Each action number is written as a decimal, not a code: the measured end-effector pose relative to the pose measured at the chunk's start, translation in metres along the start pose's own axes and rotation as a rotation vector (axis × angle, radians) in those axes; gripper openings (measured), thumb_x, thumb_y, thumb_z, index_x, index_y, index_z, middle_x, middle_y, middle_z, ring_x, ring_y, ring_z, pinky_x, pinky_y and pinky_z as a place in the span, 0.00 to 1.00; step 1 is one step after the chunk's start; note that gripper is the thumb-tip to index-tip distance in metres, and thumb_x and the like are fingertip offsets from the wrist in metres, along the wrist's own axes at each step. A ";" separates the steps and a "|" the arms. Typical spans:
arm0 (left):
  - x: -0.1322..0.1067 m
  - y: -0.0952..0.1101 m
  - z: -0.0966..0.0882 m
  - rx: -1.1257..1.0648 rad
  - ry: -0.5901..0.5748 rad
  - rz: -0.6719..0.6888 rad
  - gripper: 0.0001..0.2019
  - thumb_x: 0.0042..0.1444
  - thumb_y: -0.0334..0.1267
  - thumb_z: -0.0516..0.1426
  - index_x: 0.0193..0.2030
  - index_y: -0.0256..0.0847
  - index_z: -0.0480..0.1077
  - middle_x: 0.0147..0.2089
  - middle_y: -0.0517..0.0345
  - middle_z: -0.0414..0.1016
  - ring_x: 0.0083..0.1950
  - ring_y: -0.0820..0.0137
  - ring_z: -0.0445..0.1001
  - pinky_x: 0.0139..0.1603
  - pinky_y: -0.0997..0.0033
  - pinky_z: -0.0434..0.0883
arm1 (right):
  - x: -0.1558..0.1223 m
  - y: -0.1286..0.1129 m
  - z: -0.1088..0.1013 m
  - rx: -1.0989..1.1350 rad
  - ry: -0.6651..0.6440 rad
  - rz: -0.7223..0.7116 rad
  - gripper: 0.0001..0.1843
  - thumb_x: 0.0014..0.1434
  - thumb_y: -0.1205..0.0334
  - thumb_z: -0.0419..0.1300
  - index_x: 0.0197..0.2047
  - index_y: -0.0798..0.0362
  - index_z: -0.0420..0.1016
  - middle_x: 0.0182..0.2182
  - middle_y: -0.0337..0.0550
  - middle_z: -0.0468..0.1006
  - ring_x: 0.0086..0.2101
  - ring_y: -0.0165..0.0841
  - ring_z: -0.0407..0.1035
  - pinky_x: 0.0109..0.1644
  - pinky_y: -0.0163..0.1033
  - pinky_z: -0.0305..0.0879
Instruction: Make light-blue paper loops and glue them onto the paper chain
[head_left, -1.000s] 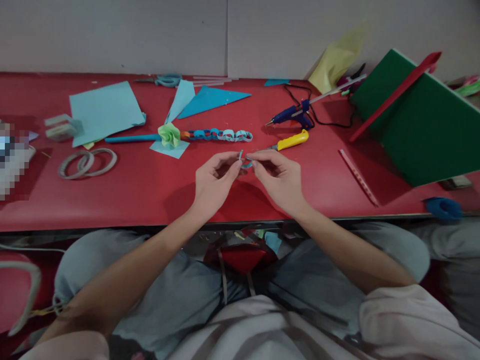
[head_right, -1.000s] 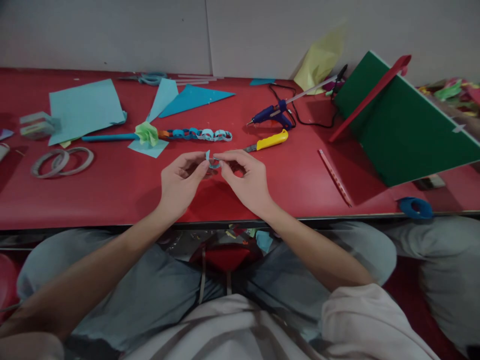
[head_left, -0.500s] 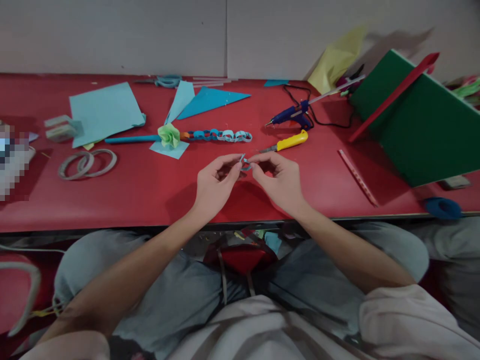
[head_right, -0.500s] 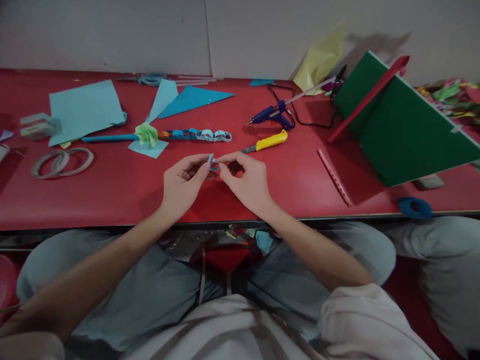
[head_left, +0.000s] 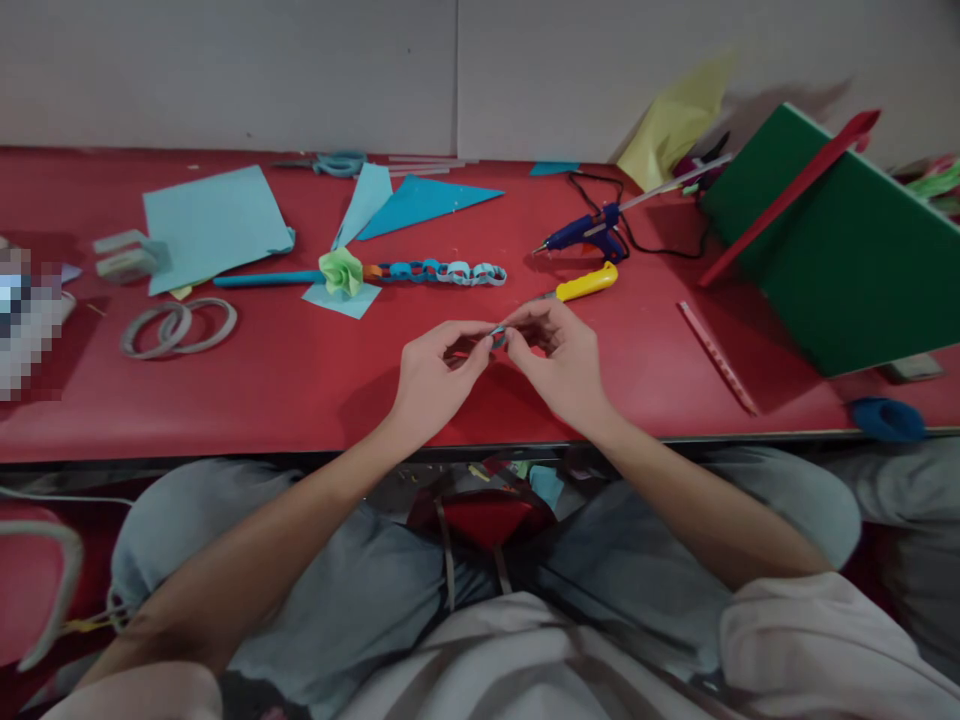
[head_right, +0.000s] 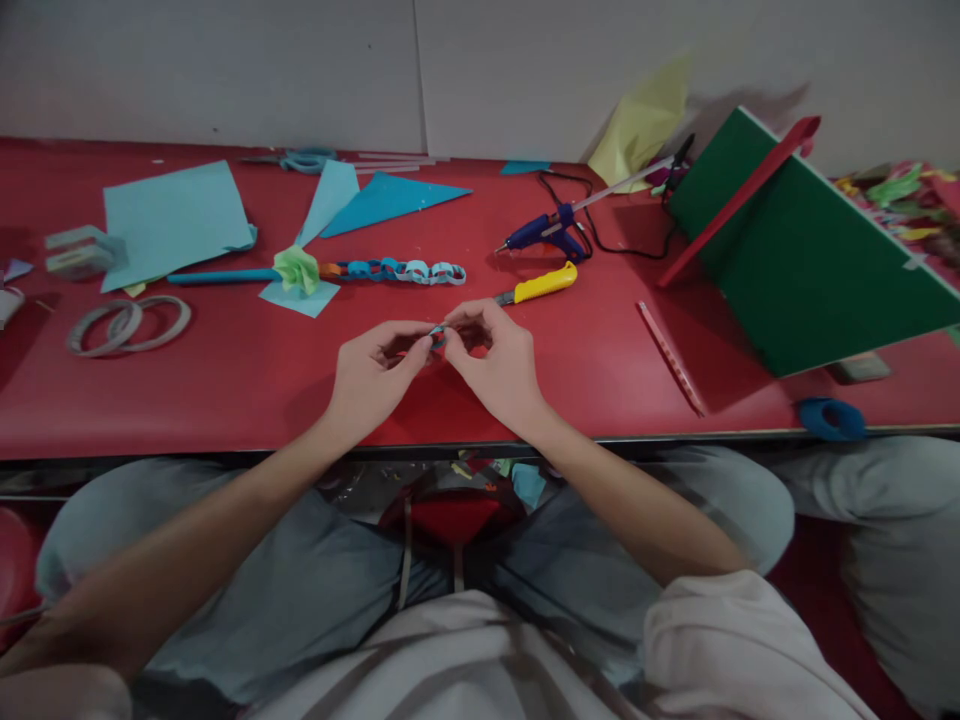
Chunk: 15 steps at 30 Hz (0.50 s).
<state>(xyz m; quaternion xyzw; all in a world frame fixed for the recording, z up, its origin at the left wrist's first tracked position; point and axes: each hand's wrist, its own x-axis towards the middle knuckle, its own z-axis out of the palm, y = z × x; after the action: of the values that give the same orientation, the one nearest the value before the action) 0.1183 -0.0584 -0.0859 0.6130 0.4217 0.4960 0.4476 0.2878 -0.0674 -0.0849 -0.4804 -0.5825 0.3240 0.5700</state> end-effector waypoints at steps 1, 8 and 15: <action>0.001 0.000 0.001 -0.050 0.008 -0.025 0.12 0.62 0.46 0.67 0.47 0.42 0.83 0.46 0.52 0.86 0.42 0.66 0.84 0.47 0.67 0.82 | 0.000 0.001 0.000 -0.005 -0.007 0.005 0.06 0.61 0.62 0.65 0.42 0.48 0.75 0.37 0.38 0.83 0.35 0.30 0.76 0.43 0.40 0.75; 0.007 -0.005 0.002 -0.246 0.068 -0.148 0.15 0.62 0.45 0.67 0.51 0.40 0.79 0.46 0.52 0.85 0.45 0.65 0.85 0.45 0.66 0.84 | 0.000 0.002 0.000 -0.019 -0.047 0.007 0.06 0.62 0.60 0.66 0.43 0.49 0.78 0.38 0.39 0.84 0.35 0.30 0.76 0.43 0.40 0.75; 0.003 -0.007 0.001 -0.014 0.026 0.040 0.15 0.67 0.46 0.63 0.54 0.41 0.83 0.48 0.52 0.85 0.36 0.72 0.82 0.43 0.69 0.82 | 0.000 -0.002 -0.003 -0.042 -0.067 0.019 0.05 0.63 0.61 0.65 0.41 0.50 0.83 0.36 0.40 0.86 0.34 0.31 0.78 0.42 0.40 0.75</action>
<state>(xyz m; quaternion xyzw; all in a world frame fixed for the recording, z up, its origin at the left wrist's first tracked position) 0.1190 -0.0536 -0.0923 0.6116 0.4117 0.5159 0.4363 0.2899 -0.0684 -0.0824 -0.4869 -0.6033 0.3331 0.5368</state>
